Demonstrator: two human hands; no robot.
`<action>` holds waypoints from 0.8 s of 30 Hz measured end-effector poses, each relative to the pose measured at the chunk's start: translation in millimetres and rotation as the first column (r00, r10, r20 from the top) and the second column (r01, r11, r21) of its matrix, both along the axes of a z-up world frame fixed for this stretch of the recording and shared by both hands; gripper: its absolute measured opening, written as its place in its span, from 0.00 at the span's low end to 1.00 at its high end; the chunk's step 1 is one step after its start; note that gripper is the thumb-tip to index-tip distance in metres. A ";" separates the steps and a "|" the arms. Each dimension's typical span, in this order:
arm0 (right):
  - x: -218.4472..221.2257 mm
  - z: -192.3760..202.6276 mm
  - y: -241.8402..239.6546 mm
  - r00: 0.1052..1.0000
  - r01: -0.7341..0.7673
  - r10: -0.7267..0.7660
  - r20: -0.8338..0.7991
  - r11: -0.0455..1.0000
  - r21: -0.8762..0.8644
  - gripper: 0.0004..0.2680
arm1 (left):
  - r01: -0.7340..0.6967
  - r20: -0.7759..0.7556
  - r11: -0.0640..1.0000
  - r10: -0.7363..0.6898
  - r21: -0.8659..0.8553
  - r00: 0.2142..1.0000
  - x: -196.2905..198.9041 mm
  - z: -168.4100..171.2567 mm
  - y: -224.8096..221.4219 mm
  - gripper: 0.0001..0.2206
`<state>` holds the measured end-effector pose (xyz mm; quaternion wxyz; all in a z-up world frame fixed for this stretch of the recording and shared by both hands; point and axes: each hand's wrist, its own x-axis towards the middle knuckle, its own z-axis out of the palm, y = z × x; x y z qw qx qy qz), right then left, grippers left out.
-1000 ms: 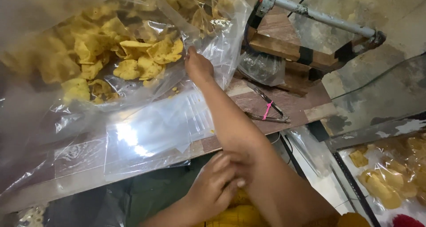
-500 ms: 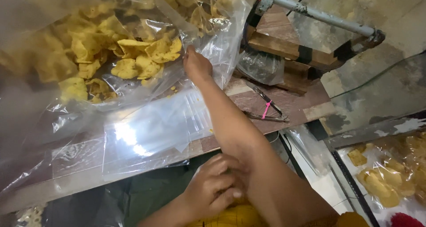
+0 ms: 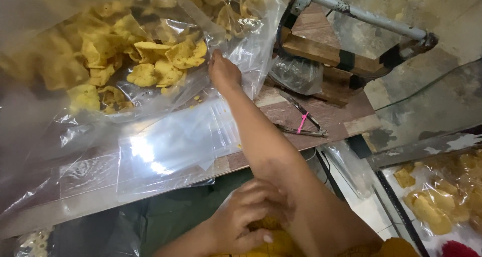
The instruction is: Packaging yellow snack items into small plastic bags using hands and tongs.
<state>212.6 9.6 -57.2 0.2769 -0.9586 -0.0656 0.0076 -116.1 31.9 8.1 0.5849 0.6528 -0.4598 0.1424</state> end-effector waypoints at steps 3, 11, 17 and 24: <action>2.2 -0.7 0.6 1.000 0.013 -0.013 -0.026 1.000 -0.004 0.07 | 0.136 -0.025 0.987 -0.139 -0.087 0.990 0.0 -3.0 0.1 0.25; -13.8 19.0 1.6 0.997 0.019 -0.019 -0.080 1.000 0.001 0.08 | -0.023 -0.064 0.999 0.025 0.043 0.998 2.0 3.0 3.9 0.22; -4.5 7.8 -7.8 0.998 -0.043 0.046 -0.047 0.997 0.061 0.05 | 0.123 -0.108 0.989 -0.114 0.084 0.988 -2.7 -23.6 24.6 0.15; -62.3 43.3 -43.4 0.975 -0.188 0.203 -0.094 0.971 0.145 0.17 | -0.600 -0.065 0.662 0.694 0.449 0.717 10.2 -106.4 101.2 0.14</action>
